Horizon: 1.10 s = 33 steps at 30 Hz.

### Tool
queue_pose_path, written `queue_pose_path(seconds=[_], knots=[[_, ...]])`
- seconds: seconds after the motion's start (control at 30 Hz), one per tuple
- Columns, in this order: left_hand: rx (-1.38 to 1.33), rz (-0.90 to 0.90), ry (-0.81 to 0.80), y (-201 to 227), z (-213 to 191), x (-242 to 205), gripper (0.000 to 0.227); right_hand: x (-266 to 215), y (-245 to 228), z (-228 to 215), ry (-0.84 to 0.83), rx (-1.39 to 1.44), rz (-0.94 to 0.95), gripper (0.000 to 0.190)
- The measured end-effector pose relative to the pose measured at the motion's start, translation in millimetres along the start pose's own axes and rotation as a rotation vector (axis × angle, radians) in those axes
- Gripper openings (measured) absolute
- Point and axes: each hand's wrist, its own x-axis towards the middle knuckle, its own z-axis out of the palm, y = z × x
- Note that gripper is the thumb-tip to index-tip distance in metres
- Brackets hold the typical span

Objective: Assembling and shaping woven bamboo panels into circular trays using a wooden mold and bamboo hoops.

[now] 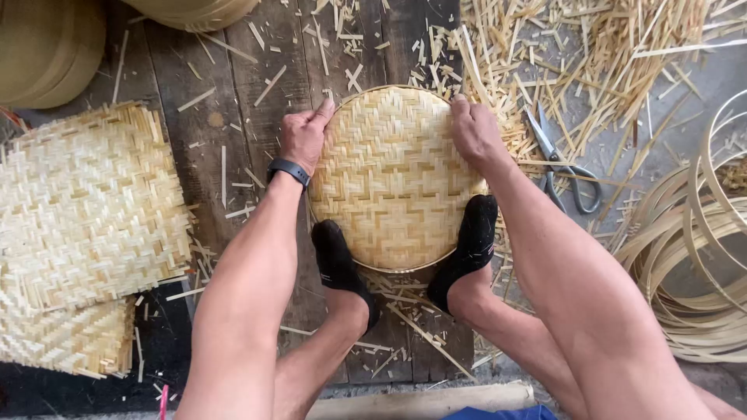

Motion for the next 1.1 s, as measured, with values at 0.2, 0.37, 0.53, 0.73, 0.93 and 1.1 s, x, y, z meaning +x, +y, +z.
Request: queue_pose_path(seconds=[0.2,0.37,0.53,0.73,0.93,1.1], knots=[[-0.057,0.083,0.244,-25,0,-9,0.054,-10,24,-39,0.103,-0.159,-0.093,0.065],[-0.113,-0.105,0.367,-57,-32,-62,0.057,-117,-16,-188,-0.007,-0.616,-0.187,0.056],[-0.191,-0.237,0.267,-9,-65,-123,0.042,-208,-61,-224,-0.076,-0.73,-0.097,0.055],[-0.049,-0.196,0.245,-15,-55,-126,0.047,-150,24,-124,-0.209,-0.084,0.003,0.056],[-0.333,-0.331,0.377,-47,-10,-88,0.061,-78,80,-3,-0.113,0.587,0.238,0.057],[-0.661,-0.532,0.548,-26,3,-81,0.061,-67,72,18,0.034,0.991,0.519,0.057]])
